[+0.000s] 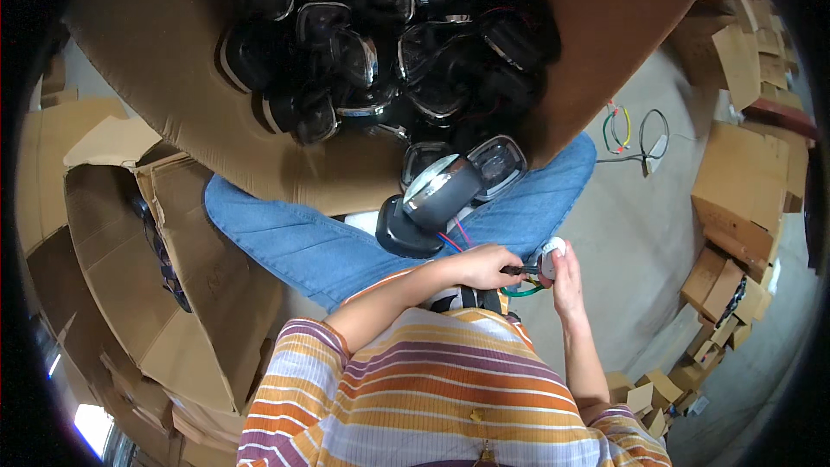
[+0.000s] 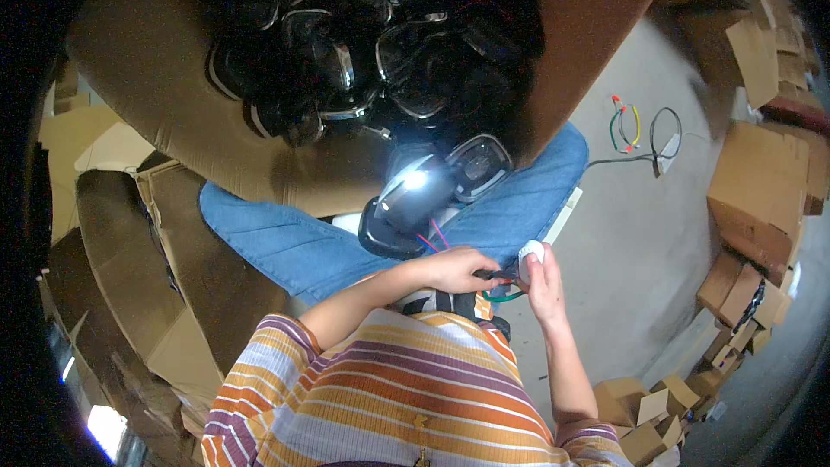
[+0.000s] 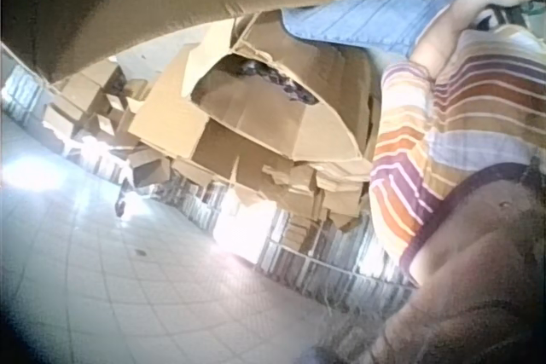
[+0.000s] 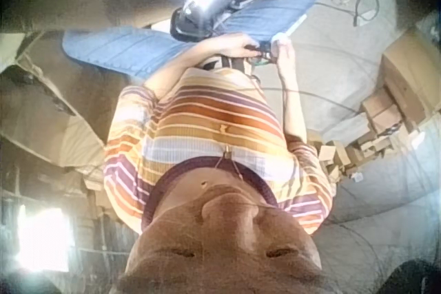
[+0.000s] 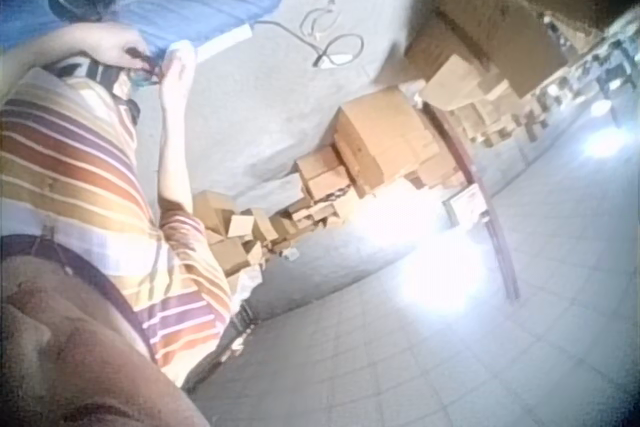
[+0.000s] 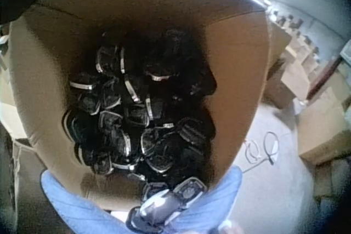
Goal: The person sorts and inspects car side mirrors from large cardboard boxes by hand.
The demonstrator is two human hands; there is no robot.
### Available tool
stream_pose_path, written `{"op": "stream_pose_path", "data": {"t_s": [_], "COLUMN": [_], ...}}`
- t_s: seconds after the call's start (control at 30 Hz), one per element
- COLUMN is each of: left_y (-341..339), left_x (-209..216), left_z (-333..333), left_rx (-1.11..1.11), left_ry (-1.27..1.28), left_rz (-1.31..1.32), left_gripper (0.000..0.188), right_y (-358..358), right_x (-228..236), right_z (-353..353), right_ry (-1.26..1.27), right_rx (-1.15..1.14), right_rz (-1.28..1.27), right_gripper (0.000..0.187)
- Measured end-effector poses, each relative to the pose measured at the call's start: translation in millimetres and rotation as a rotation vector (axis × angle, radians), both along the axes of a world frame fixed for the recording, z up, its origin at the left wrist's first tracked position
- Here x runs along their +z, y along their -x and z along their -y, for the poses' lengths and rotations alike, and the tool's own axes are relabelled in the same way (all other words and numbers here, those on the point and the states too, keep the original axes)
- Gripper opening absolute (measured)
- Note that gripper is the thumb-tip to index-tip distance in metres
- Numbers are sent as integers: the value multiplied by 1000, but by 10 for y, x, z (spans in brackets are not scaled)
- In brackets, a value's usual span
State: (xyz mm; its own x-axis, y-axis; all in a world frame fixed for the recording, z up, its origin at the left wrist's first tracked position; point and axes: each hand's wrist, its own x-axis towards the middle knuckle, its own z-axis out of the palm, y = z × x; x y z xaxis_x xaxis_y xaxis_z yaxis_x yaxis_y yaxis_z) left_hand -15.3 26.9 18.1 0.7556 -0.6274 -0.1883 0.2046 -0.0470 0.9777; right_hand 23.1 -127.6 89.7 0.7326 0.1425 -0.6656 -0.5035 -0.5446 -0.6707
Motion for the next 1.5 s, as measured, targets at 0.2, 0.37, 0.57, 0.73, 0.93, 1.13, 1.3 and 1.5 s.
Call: {"op": "stream_pose_path", "data": {"t_s": [0.2, 0.37, 0.57, 0.73, 0.93, 1.13, 1.3, 1.5], "left_y": [164, 308, 251, -453, -1008, -1061, -1140, -971], "left_x": [425, 566, 527, 267, -883, -1433, -1213, -1405], "left_z": [-492, -1305, -1450, -1078, -795, -664, -545, -569], "left_rx": [162, 677, 1085, 838, 640, 640, 536, 341], "left_ry": [-336, -237, 444, -124, -850, -904, -1079, -1168], "left_rz": [184, 100, -125, -322, -120, -43, -266, -374], "left_gripper": [14, 23, 36, 18, 24, 26, 34, 25], "right_y": [-103, -192, -202, -270, -235, -248, -257, -287], "right_x": [-12, -58, -38, -48, -74, -129, -131, -105], "right_z": [10, 67, -2, 28, 87, 102, 136, 80], "right_ry": [-181, -204, -245, -298, -388, -373, -380, -330], "right_rx": [-98, -186, -176, -123, -162, -231, -261, -238], "right_rz": [-30, -50, -89, -167, -140, -152, -174, -188], "right_gripper": [24, 23, 24, 18, 20, 22, 21, 20]}}
